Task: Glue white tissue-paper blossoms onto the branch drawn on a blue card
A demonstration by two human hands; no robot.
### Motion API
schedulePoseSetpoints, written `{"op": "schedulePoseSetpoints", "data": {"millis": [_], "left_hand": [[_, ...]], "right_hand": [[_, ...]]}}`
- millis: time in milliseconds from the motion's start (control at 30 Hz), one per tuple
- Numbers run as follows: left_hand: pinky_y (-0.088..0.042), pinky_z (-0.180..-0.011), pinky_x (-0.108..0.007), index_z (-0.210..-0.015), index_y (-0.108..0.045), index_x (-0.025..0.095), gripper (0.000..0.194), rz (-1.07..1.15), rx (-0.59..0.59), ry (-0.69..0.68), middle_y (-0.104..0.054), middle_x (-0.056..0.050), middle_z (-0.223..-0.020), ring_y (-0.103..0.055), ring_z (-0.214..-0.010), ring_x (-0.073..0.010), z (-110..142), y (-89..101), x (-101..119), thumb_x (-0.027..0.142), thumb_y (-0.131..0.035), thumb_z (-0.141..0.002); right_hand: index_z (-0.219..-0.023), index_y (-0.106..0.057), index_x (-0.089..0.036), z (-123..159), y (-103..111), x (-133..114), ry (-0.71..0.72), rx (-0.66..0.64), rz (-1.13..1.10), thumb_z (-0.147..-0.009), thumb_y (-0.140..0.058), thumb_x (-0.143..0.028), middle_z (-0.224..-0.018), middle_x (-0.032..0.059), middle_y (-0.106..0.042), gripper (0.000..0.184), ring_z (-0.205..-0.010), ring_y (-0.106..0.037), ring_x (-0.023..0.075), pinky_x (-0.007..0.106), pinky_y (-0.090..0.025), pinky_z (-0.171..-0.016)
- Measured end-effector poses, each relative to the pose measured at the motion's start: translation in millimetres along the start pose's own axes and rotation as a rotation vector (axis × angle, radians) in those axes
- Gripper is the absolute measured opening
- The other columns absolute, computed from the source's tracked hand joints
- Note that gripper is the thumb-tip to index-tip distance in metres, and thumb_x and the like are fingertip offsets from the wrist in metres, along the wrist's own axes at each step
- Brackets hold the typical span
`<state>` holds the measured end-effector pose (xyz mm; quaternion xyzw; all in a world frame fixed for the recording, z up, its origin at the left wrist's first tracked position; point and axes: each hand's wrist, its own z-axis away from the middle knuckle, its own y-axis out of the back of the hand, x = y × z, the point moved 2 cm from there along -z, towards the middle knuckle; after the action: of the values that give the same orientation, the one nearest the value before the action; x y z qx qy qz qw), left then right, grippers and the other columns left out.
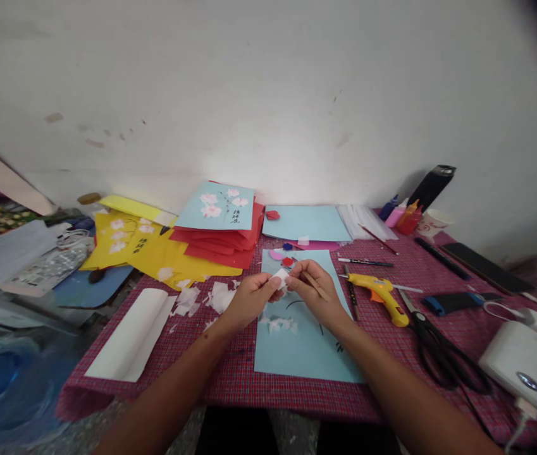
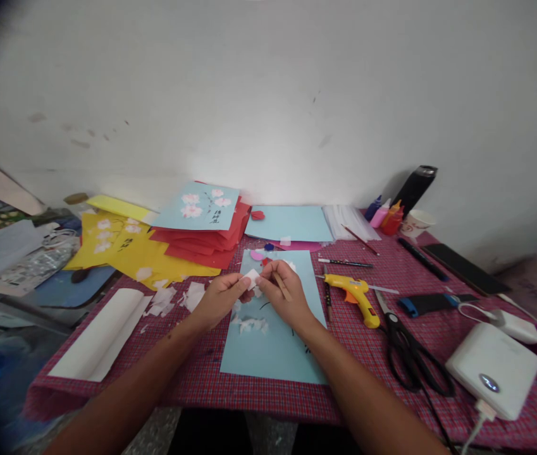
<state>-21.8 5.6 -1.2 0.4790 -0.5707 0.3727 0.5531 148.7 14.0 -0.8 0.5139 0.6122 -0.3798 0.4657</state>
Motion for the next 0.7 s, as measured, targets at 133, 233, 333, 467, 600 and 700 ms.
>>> {"op": "schedulePoseSetpoints", "data": {"millis": [133,233,333,467,600,700], "left_hand": [[-0.043,-0.063,-0.022,-0.087,-0.068,0.015,0.029,0.016,0.045,0.007,-0.063,-0.001,-0.071,-0.056,-0.066,-0.0113,-1.1,0.9,-1.0,0.043,-0.06,-0.09],[-0.044,-0.062,-0.022,-0.084,-0.067,0.014,0.029,0.041,0.058,0.028,-0.063,-0.001,-0.07,-0.056,-0.065,-0.0111,-1.3,0.7,-1.5,0.042,-0.062,-0.088],[-0.047,-0.065,-0.025,-0.081,-0.066,0.014,0.033,0.081,0.067,0.057,-0.065,-0.002,-0.072,-0.058,-0.066,-0.0122,-1.4,0.1,-2.7,0.045,-0.06,-0.089],[-0.047,-0.065,-0.026,-0.08,-0.065,0.014,0.035,0.101,0.065,0.062,-0.066,-0.003,-0.073,-0.058,-0.066,-0.0127,-1.8,-0.4,-4.4,0.047,-0.059,-0.089],[-0.044,-0.062,-0.025,-0.078,-0.065,0.015,0.033,0.071,0.042,0.033,-0.063,-0.001,-0.07,-0.055,-0.064,-0.0117,-1.5,-0.3,-2.6,0.045,-0.059,-0.089],[-0.042,-0.062,-0.024,-0.076,-0.064,0.015,0.033,0.049,0.031,0.02,-0.062,-0.001,-0.068,-0.054,-0.063,-0.0112,-0.8,-0.1,-0.8,0.044,-0.058,-0.09]], "right_hand": [[-0.085,-0.055,-0.022,-0.1,0.0,0.8,-0.011,0.0,-0.002,-0.084,-0.069,-0.031,-0.071,-0.003,-0.055,0.017,-0.064,-0.052,0.0138,0.028,-0.041,-0.059],[-0.086,-0.055,-0.022,-0.1,-0.3,-1.2,-0.018,0.001,0.0,-0.084,-0.068,-0.032,-0.07,-0.0028,-0.056,0.016,-0.064,-0.053,0.0144,0.028,-0.041,-0.059],[-0.087,-0.054,-0.022,0.0,-0.8,-4.7,-0.009,0.011,-0.004,-0.085,-0.066,-0.031,-0.071,-0.0023,-0.058,0.015,-0.066,-0.055,0.0151,0.029,-0.042,-0.062],[-0.088,-0.053,-0.022,0.8,-2.4,-8.0,-0.008,-0.006,-0.02,-0.082,-0.068,-0.027,-0.075,-0.0023,-0.056,0.016,-0.067,-0.054,0.0144,0.029,-0.042,-0.063],[-0.09,-0.052,-0.023,1.7,-3.2,-7.8,0.009,-0.041,-0.039,-0.081,-0.069,-0.026,-0.079,-0.0027,-0.053,0.019,-0.069,-0.053,0.0145,0.029,-0.042,-0.062],[-0.089,-0.052,-0.023,1.9,-2.9,-7.0,0.013,-0.037,-0.024,-0.082,-0.068,-0.026,-0.078,-0.0027,-0.052,0.018,-0.068,-0.052,0.0145,0.028,-0.041,-0.061]]}}
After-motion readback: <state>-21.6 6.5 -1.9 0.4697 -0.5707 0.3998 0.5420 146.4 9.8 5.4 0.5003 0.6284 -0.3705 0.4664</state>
